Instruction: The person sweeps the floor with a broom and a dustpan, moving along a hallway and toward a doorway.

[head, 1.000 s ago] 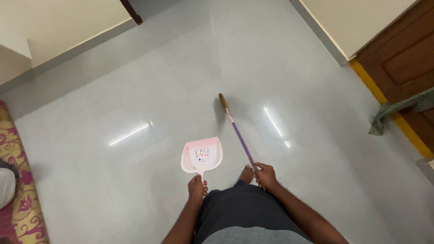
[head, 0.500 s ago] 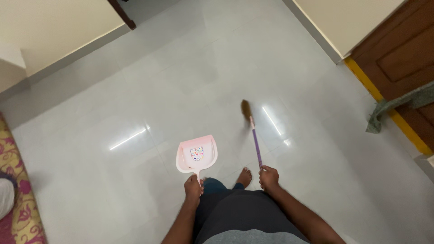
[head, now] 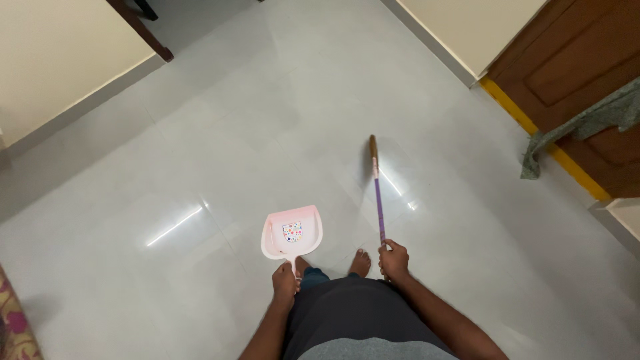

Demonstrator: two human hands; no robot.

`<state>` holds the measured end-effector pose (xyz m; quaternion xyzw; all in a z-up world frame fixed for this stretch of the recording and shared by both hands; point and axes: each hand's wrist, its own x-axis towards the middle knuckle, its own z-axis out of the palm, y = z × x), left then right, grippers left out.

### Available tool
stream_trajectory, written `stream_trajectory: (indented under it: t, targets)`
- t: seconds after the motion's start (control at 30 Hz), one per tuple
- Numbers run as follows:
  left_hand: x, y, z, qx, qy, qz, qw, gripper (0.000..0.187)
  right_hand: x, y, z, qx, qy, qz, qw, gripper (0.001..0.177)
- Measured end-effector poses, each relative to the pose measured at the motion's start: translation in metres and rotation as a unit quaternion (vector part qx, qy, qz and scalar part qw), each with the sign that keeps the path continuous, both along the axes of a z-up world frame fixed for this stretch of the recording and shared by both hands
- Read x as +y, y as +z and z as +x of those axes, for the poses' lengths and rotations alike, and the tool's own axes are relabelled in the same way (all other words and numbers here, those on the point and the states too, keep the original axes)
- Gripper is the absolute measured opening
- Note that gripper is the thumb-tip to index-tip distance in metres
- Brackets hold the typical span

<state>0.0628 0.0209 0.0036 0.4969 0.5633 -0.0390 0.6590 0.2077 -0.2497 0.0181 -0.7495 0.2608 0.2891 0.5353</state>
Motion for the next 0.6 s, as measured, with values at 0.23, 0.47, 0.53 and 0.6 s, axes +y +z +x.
stream_trajectory:
  t: [0.23,0.47,0.53,0.6]
  targets:
    - [0.018,0.002,-0.001,-0.018,-0.006,-0.007,1.0,0.035,0.018,-0.005,-0.007,0.052,0.025,0.003,0.998,0.049]
    - [0.033,0.009,-0.006,0.0,-0.016,-0.019,1.0,0.034,0.021,-0.008,-0.019,0.089,-0.04,-0.011,0.995,0.045]
    - [0.034,0.009,-0.005,-0.002,-0.025,-0.024,0.999,0.034,0.018,-0.007,-0.022,0.088,-0.067,-0.019,0.994,0.042]
    - [0.036,0.009,-0.003,0.0,-0.032,-0.034,0.999,0.034,0.016,-0.004,-0.024,0.039,-0.05,-0.044,0.997,0.036]
